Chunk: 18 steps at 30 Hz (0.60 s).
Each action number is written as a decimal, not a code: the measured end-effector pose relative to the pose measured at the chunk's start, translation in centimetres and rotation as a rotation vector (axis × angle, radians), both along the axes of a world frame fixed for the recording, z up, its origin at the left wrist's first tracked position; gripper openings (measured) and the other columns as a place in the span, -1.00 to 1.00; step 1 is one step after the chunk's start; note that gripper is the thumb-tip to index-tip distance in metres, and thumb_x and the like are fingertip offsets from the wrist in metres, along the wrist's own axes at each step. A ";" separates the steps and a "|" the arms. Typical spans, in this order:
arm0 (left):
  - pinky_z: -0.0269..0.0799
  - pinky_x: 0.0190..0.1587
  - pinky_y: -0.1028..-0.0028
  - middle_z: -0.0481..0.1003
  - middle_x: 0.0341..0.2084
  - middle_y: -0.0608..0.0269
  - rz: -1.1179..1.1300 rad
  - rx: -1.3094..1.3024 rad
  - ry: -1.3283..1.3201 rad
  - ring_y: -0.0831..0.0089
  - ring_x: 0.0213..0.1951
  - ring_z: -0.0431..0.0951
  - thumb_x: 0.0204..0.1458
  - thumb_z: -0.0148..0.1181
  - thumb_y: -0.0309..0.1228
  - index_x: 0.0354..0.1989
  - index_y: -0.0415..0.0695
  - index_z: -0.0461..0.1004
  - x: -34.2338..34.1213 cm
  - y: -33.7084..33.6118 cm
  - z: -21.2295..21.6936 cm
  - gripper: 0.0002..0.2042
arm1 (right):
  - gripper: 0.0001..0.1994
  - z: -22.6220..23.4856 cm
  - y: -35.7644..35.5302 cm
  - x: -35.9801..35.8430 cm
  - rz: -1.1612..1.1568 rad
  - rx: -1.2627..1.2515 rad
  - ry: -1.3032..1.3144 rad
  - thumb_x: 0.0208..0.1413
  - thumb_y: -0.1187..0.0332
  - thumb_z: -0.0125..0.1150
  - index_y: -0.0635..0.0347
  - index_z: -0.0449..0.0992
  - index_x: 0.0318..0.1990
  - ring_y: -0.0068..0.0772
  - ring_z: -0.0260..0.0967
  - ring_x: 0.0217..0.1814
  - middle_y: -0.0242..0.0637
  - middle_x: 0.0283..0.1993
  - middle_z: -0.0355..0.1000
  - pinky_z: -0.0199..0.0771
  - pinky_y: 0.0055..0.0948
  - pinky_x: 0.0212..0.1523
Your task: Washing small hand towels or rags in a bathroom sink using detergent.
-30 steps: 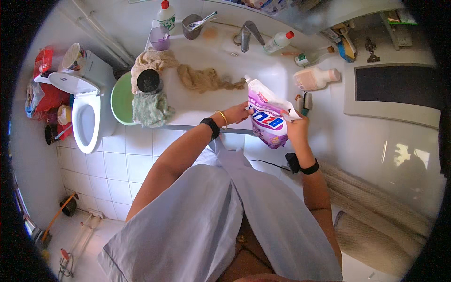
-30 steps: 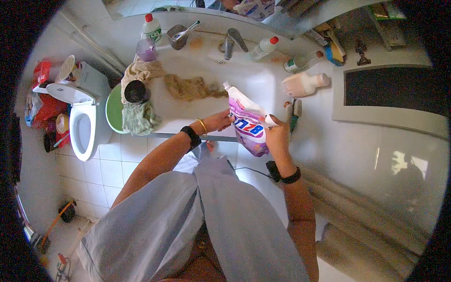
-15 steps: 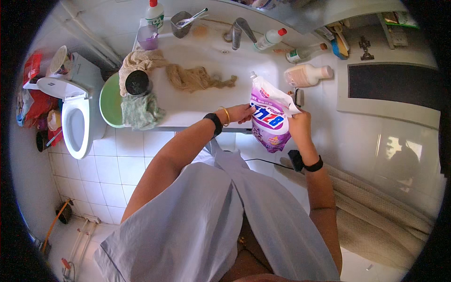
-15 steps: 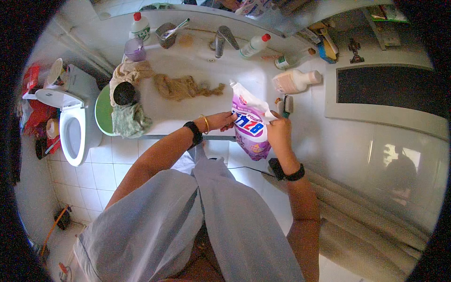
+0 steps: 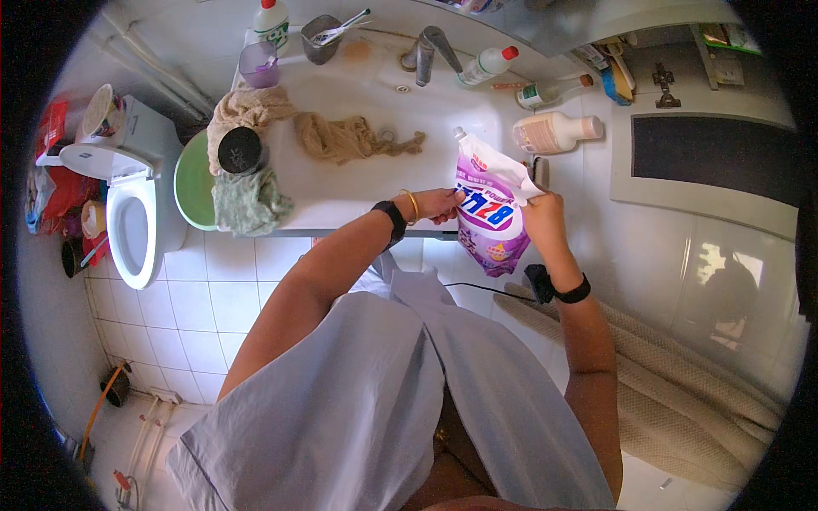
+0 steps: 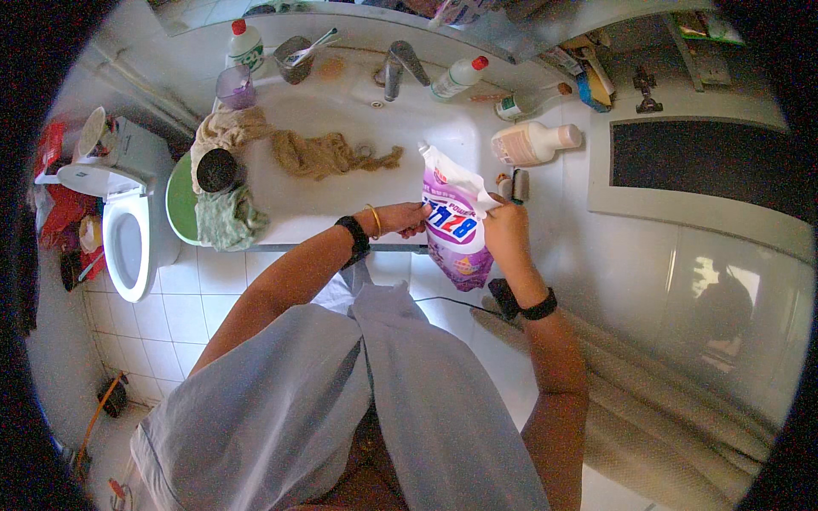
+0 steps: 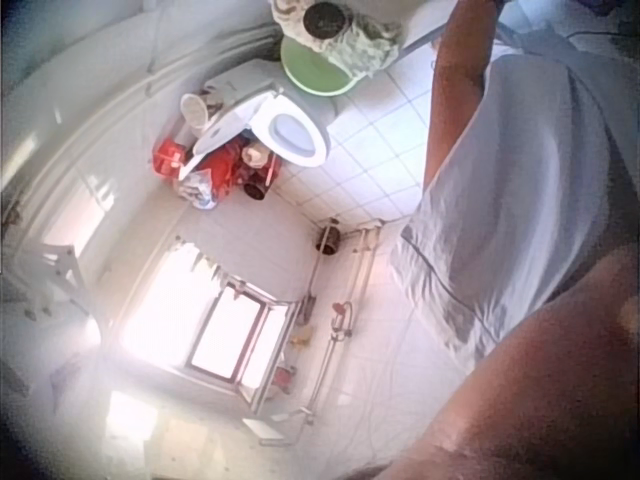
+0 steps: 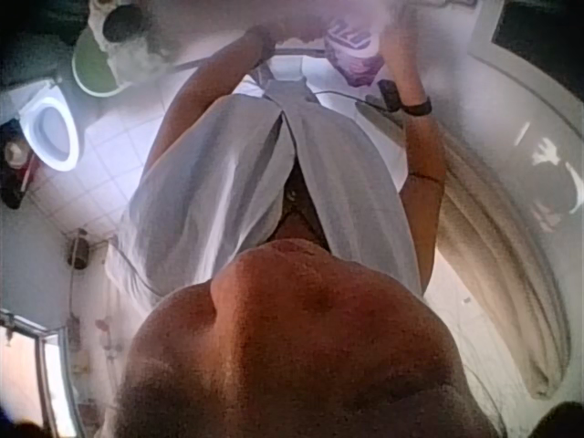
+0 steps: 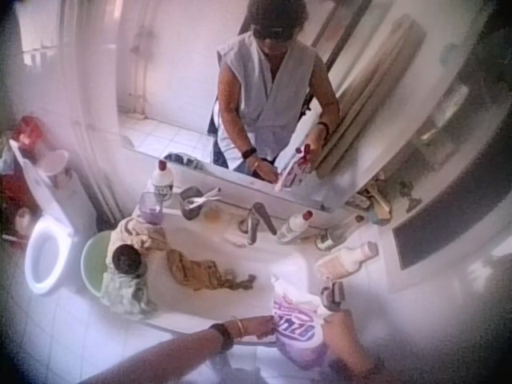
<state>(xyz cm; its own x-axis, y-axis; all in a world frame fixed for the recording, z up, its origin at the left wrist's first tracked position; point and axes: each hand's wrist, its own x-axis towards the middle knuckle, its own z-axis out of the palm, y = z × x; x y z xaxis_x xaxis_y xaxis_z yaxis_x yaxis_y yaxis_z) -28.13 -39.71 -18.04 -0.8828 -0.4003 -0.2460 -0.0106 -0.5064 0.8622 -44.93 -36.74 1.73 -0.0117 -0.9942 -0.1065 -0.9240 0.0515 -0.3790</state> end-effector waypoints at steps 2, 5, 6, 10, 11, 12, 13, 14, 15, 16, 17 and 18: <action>0.26 -0.47 0.60 0.26 -0.53 0.40 -0.012 0.020 -0.006 0.61 -0.54 0.21 0.06 -0.26 0.28 -0.32 -0.08 0.28 -0.2 -0.2 -0.2 -0.42 | -0.85 -0.1 -0.1 -0.1 0.015 -0.009 0.007 -0.12 0.54 0.12 0.40 0.54 -0.36 0.00 0.47 -0.25 0.04 -0.22 0.47 0.45 -0.26 -0.21; 0.24 -0.49 0.61 0.26 -0.55 0.42 -0.029 0.050 -0.015 0.62 -0.56 0.20 0.04 -0.25 0.30 -0.34 -0.06 0.29 -0.7 -0.2 -0.4 -0.42 | -0.85 -0.1 -0.4 -0.3 0.004 0.009 0.016 -0.12 0.54 0.11 0.37 0.54 -0.36 0.02 0.46 -0.26 0.06 -0.27 0.46 0.44 -0.24 -0.24; 0.22 -0.51 0.61 0.26 -0.57 0.43 -0.024 0.060 -0.016 0.63 -0.58 0.20 0.04 -0.27 0.30 -0.38 -0.04 0.29 -0.8 -0.1 -0.4 -0.42 | -0.85 -0.1 -0.5 -0.4 -0.007 0.032 0.030 -0.12 0.53 0.11 0.37 0.54 -0.36 0.03 0.45 -0.27 0.06 -0.30 0.46 0.44 -0.23 -0.25; 0.19 -0.54 0.60 0.26 -0.59 0.45 -0.009 0.078 0.016 0.64 -0.59 0.19 0.03 -0.26 0.32 -0.43 -0.02 0.30 -1.2 0.2 -0.6 -0.42 | -0.86 -0.1 -0.9 -0.8 0.014 0.020 0.037 -0.11 0.51 0.10 0.33 0.54 -0.36 0.07 0.44 -0.28 0.07 -0.39 0.45 0.43 -0.19 -0.28; 0.19 -0.53 0.60 0.27 -0.59 0.45 -0.015 0.090 0.027 0.64 -0.59 0.19 0.03 -0.26 0.31 -0.42 -0.02 0.30 -1.2 0.2 -0.6 -0.42 | -0.85 -0.1 -1.0 -0.9 0.008 0.035 0.058 -0.11 0.51 0.09 0.33 0.54 -0.36 0.07 0.43 -0.28 0.07 -0.39 0.45 0.43 -0.18 -0.28; 0.19 -0.53 0.60 0.27 -0.58 0.45 -0.021 0.103 0.039 0.64 -0.59 0.19 0.03 -0.26 0.31 -0.42 -0.02 0.30 -1.3 0.3 -0.6 -0.42 | -0.85 -0.1 -1.1 -1.0 -0.001 0.058 0.077 -0.10 0.51 0.09 0.33 0.54 -0.36 0.08 0.43 -0.28 0.07 -0.40 0.45 0.43 -0.17 -0.28; 0.19 -0.53 0.60 0.28 -0.58 0.45 -0.018 0.114 0.052 0.64 -0.59 0.19 0.03 -0.26 0.31 -0.42 -0.02 0.31 -1.3 0.3 -0.5 -0.42 | -0.85 -0.1 -1.2 -1.1 -0.010 0.080 0.096 -0.10 0.50 0.08 0.33 0.53 -0.36 0.09 0.43 -0.29 0.06 -0.41 0.45 0.43 -0.16 -0.28; 0.19 -0.53 0.60 0.28 -0.58 0.44 -0.017 0.120 0.045 0.64 -0.59 0.19 0.04 -0.26 0.30 -0.41 -0.03 0.31 -1.4 0.4 -0.5 -0.43 | -0.85 -0.2 -1.3 -1.2 -0.003 0.070 0.103 -0.09 0.50 0.07 0.33 0.53 -0.36 0.10 0.43 -0.29 0.07 -0.41 0.45 0.43 -0.15 -0.28; 0.19 -0.53 0.60 0.28 -0.58 0.44 -0.007 0.125 0.040 0.64 -0.59 0.19 0.05 -0.26 0.29 -0.40 -0.03 0.32 -1.4 0.4 -0.4 -0.43 | -0.85 -0.2 -1.4 -1.3 0.005 0.061 0.110 -0.09 0.50 0.06 0.33 0.53 -0.36 0.11 0.43 -0.29 0.07 -0.41 0.44 0.43 -0.13 -0.28; 0.19 -0.52 0.60 0.28 -0.58 0.44 0.004 0.130 0.035 0.64 -0.59 0.19 0.05 -0.26 0.29 -0.40 -0.03 0.32 -1.5 0.4 -0.3 -0.43 | -0.85 -0.3 -1.4 -1.4 0.013 0.051 0.117 -0.09 0.51 0.06 0.33 0.53 -0.36 0.12 0.42 -0.29 0.08 -0.41 0.44 0.42 -0.12 -0.27; 0.19 -0.52 0.60 0.28 -0.58 0.44 -0.008 0.134 0.039 0.63 -0.59 0.19 0.06 -0.26 0.28 -0.39 -0.03 0.32 -1.6 0.4 -0.2 -0.44 | -0.85 -0.3 -1.6 -1.4 0.031 0.044 0.129 -0.09 0.51 0.05 0.34 0.52 -0.37 0.12 0.42 -0.29 0.09 -0.41 0.44 0.42 -0.11 -0.27; 0.19 -0.52 0.60 0.28 -0.58 0.44 -0.020 0.138 0.043 0.63 -0.59 0.19 0.07 -0.26 0.27 -0.39 -0.03 0.32 -1.6 0.4 -0.1 -0.44 | -0.85 -0.4 -1.6 -1.5 0.048 0.038 0.141 -0.09 0.51 0.04 0.35 0.52 -0.37 0.13 0.42 -0.29 0.10 -0.41 0.44 0.42 -0.11 -0.27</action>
<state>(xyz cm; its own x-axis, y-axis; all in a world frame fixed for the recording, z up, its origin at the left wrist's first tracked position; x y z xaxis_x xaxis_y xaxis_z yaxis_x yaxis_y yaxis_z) -29.77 -39.27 -18.17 -0.9012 -0.3476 -0.2590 0.0140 -0.6205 0.7841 -46.43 -38.36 1.37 0.0185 -0.9894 -0.1443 -0.9697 0.0174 -0.2436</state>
